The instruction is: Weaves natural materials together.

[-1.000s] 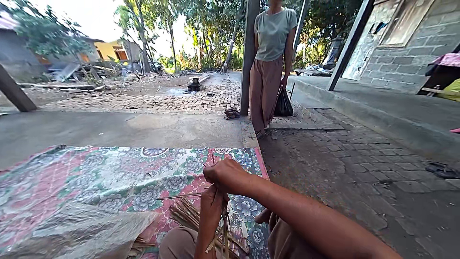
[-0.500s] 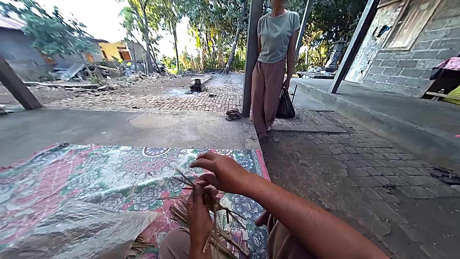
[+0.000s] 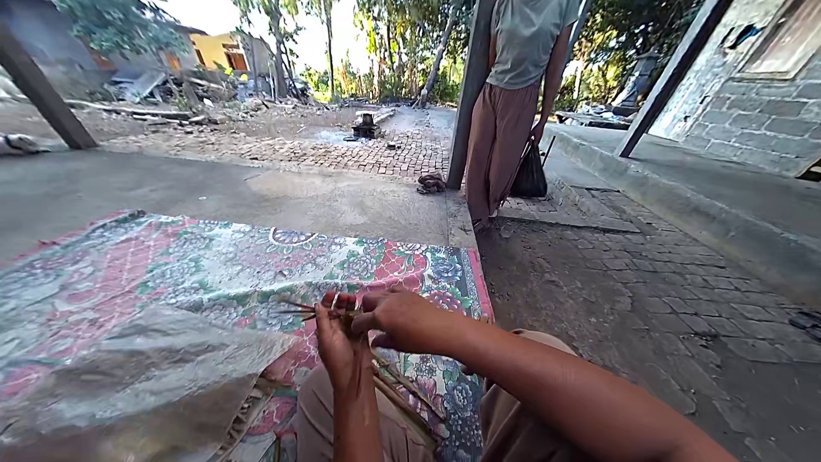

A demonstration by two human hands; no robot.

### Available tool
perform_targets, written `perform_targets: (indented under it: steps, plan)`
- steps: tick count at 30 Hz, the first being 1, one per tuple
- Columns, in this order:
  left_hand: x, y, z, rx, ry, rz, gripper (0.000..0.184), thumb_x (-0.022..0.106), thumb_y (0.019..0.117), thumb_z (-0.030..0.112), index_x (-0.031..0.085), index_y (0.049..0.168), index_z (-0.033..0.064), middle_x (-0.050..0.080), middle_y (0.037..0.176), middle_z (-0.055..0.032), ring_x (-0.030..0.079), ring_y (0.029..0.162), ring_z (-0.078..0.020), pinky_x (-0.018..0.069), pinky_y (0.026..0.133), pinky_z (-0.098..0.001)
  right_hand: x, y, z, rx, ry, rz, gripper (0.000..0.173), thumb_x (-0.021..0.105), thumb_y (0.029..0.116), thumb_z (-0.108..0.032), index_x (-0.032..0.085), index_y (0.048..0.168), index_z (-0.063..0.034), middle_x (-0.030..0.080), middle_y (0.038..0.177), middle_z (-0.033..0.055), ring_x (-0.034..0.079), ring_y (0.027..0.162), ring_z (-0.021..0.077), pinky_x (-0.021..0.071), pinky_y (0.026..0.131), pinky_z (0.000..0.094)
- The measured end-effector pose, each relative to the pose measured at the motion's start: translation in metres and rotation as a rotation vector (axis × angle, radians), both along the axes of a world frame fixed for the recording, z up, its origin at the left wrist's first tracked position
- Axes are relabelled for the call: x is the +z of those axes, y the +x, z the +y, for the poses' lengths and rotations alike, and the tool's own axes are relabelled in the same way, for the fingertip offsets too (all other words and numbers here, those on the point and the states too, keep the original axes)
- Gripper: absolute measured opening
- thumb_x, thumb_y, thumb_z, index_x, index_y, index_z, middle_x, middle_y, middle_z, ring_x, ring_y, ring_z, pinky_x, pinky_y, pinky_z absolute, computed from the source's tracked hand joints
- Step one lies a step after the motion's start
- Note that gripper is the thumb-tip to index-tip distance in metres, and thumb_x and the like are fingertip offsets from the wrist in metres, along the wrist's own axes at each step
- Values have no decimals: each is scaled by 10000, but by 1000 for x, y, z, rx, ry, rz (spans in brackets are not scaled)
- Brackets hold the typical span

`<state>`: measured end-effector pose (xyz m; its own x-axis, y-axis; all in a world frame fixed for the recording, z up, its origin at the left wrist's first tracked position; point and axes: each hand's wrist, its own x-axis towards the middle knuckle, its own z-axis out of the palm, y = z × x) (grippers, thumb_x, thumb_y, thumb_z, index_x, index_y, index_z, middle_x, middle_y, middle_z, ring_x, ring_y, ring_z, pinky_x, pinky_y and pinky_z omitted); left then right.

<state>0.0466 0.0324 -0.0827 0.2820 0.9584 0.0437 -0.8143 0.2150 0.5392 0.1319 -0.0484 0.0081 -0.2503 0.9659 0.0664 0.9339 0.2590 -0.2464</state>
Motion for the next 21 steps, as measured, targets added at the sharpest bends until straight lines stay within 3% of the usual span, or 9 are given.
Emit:
perform_targets:
  steps: [2, 5, 8, 11, 14, 16, 19, 21]
  plan:
    - [15, 3, -12, -15, 0, 33, 427, 177, 1134, 331, 559, 1141, 141, 690, 893, 61, 685, 831, -54, 576, 760, -251, 1, 2, -3, -14, 217, -21, 181, 602, 984, -91, 750, 1084, -59, 710, 1106, 196, 686, 1050, 366, 523, 908, 583]
    - [28, 11, -23, -90, -20, 2, 444, 218, 1129, 340, 593, 1247, 135, 707, 1033, 9, 692, 945, -113, 575, 839, -310, 13, 25, -5, -80, 357, 19, 128, 691, 927, -58, 762, 1033, -51, 696, 963, 169, 700, 808, 339, 572, 681, 539]
    - [30, 16, -24, -150, -2, -18, 432, 239, 1132, 289, 491, 1430, 104, 639, 1275, -71, 646, 1132, -211, 531, 969, -421, 28, 57, -6, -210, 274, 198, 147, 716, 933, -95, 747, 1067, -41, 694, 1031, 161, 697, 860, 333, 576, 732, 577]
    - [24, 13, -22, -132, 13, 21, 419, 273, 1127, 233, 477, 1478, 132, 639, 1349, -85, 643, 1200, -252, 542, 974, -469, 29, 89, -6, -249, 332, 331, 90, 706, 941, -78, 729, 995, -10, 706, 970, 133, 685, 841, 242, 582, 788, 461]
    - [14, 5, -16, -78, 65, 78, 394, 299, 1107, 154, 541, 1411, 88, 674, 1284, -99, 682, 1122, -260, 576, 910, -466, 27, 102, -7, -344, 386, 374, 96, 700, 954, -73, 722, 1010, 2, 691, 922, 129, 658, 750, 202, 575, 713, 389]
    - [11, -3, -12, -28, 83, 126, 361, 305, 1097, 128, 564, 1337, 53, 706, 1195, -94, 708, 1050, -235, 593, 874, -438, 29, 100, -7, -397, 553, 387, 143, 654, 971, -83, 712, 1036, 31, 680, 950, 164, 657, 807, 238, 564, 756, 414]
    - [16, -11, -12, -18, 95, 147, 309, 297, 1093, 118, 575, 1216, 62, 723, 1057, -59, 723, 952, -200, 607, 844, -407, 49, 97, -8, -393, 964, 414, 198, 578, 996, -62, 671, 1101, 76, 662, 1049, 195, 660, 922, 215, 564, 831, 359]
    - [21, -14, -18, -17, 118, 160, 293, 312, 1090, 116, 598, 1145, 84, 721, 977, -32, 723, 874, -173, 615, 815, -382, 62, 95, -12, -370, 989, 522, 214, 553, 1010, -51, 637, 1141, 95, 646, 1076, 182, 664, 917, 167, 578, 833, 324]
